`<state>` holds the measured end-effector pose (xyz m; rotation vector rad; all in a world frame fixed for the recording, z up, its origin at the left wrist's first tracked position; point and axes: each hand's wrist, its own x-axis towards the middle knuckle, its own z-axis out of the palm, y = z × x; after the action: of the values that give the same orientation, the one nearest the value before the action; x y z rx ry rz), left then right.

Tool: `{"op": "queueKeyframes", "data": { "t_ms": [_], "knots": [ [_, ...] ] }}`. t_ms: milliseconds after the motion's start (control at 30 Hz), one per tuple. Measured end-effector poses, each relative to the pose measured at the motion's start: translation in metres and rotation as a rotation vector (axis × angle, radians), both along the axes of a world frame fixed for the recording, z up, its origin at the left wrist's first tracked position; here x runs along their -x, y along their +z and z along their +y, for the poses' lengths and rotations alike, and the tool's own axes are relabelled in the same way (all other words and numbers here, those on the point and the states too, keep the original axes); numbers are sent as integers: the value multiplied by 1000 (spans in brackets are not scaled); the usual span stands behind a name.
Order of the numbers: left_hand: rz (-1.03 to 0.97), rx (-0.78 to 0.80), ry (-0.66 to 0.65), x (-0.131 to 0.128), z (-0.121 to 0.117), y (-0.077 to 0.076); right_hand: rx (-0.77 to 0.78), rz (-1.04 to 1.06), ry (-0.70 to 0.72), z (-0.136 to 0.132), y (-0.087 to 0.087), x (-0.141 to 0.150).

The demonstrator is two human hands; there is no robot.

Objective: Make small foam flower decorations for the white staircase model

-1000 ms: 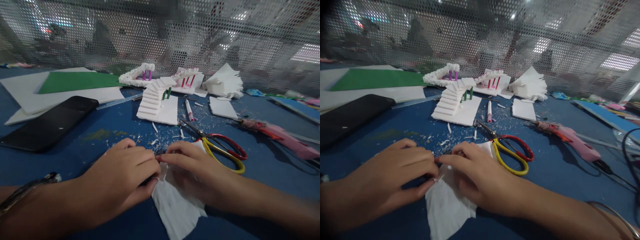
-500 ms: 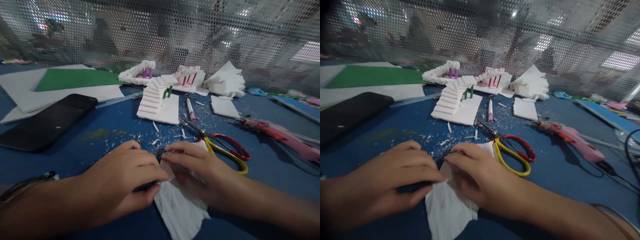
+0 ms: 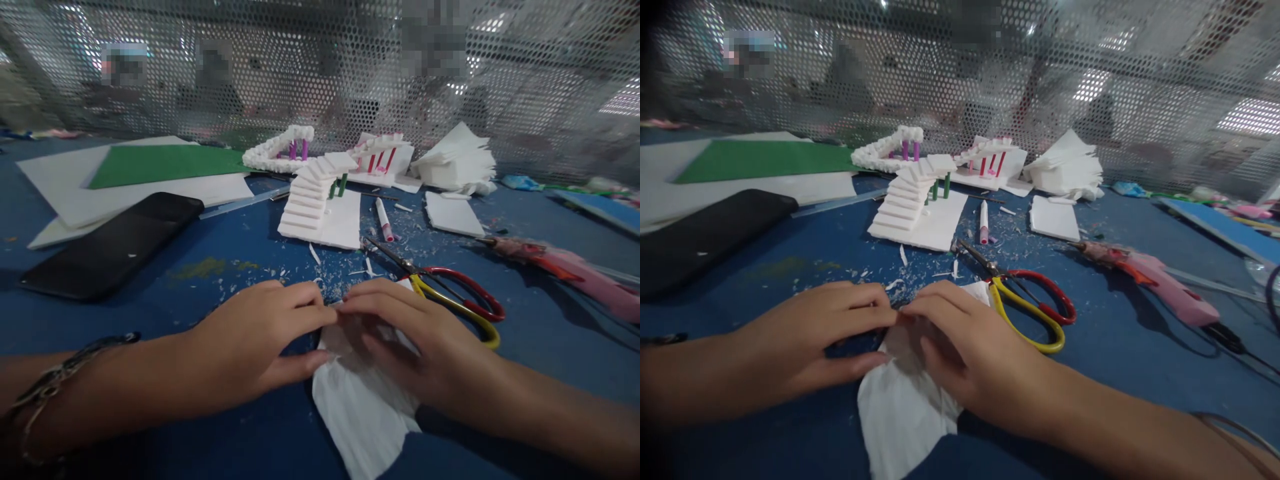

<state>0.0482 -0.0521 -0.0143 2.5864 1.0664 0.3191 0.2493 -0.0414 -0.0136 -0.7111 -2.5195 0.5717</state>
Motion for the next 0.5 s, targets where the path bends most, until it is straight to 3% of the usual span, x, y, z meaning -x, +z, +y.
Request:
{"op": "queueKeyframes", "data": {
  "t_ms": [233, 500],
  "knots": [
    [-21, 21, 12, -3, 5, -1, -76, -64, 130, 0, -3, -4],
    [-38, 16, 42, -4, 9, -3, -54, -203, 110, -6, 7, 0]
  ]
}}
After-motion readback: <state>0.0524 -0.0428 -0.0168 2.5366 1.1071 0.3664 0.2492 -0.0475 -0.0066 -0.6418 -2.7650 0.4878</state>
